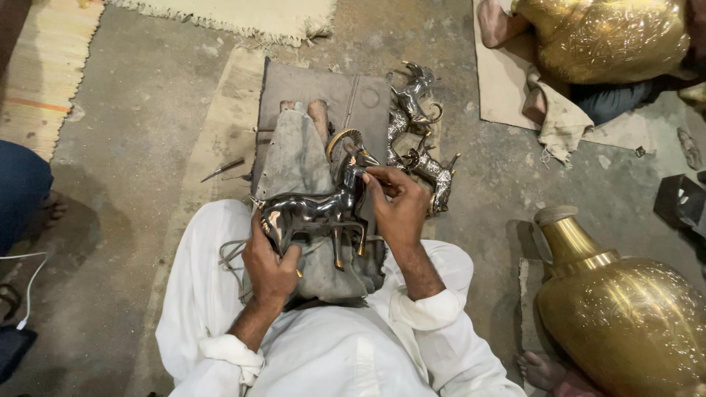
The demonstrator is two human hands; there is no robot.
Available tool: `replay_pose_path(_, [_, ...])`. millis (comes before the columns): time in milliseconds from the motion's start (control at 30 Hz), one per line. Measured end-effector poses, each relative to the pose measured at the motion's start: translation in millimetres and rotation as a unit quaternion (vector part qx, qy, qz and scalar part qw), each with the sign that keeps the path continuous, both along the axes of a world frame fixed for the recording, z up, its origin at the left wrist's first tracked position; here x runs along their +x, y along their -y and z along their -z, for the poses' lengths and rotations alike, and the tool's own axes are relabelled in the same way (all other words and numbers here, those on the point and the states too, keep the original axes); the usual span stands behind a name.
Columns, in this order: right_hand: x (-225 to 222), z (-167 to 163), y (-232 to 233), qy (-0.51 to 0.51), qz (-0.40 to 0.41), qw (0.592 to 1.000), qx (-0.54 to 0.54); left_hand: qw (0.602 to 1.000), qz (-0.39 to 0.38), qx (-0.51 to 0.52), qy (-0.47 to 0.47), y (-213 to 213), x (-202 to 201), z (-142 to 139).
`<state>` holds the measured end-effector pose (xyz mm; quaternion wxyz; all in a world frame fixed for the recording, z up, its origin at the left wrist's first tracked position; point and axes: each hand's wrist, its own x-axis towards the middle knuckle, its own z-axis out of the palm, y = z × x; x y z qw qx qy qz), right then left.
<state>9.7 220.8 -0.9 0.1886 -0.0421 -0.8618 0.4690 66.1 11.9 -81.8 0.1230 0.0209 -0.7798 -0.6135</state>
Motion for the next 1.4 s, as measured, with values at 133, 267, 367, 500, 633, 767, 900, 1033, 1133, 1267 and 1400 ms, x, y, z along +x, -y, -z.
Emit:
replay_pose_path(133, [-2.2,-1.3,-2.7,-0.001,-0.011,1.0,0.003,1.0,-0.004,-0.015,-0.024,0.3,-0.3,-2.5])
replay_pose_path(267, [-5.5,-1.0,-8.6,0.027,-0.03,0.999,0.0,1.0,-0.007,-0.018,-0.012,0.8,0.5,-3.2])
replay_pose_path(367, [-5.4,-1.1,-13.2,0.024,-0.051,0.998,0.011,0.999,-0.012,-0.016,-0.027,0.1,0.6,-3.6])
replay_pose_path(500, [-2.7,-0.5,-15.8,0.023,-0.068,0.997,0.006,0.999,-0.013,-0.017,-0.03,-0.2,0.9,-4.6])
replay_pose_path(633, [-0.7,2.4,-16.8,0.057,-0.049,0.997,0.007,1.0,-0.013,-0.018,-0.016,-0.3,0.4,-5.3])
replay_pose_path(767, [-0.4,8.0,-17.0,0.028,-0.071,0.996,-0.042,1.0,-0.01,-0.015,-0.015,-0.4,0.7,-4.3])
replay_pose_path(900, [-0.6,11.5,-18.9,0.051,-0.061,0.996,-0.044,0.999,-0.004,-0.023,-0.028,0.0,0.7,-2.6])
replay_pose_path(1033, [0.8,14.1,-19.8,0.049,-0.063,0.995,-0.06,1.0,0.005,-0.022,-0.005,0.9,-0.2,-2.0])
replay_pose_path(1133, [3.2,16.5,-19.4,0.042,-0.071,0.993,-0.081,0.999,-0.003,-0.028,0.035,1.2,-0.1,-1.8])
replay_pose_path(1267, [7.4,20.0,-18.5,0.056,-0.058,0.993,-0.09,0.999,-0.001,-0.036,0.016,1.6,-0.3,-0.8])
replay_pose_path(1400, [11.0,23.6,-18.0,0.047,-0.058,0.991,-0.113,0.999,0.006,-0.037,-0.027,1.9,-0.6,0.3])
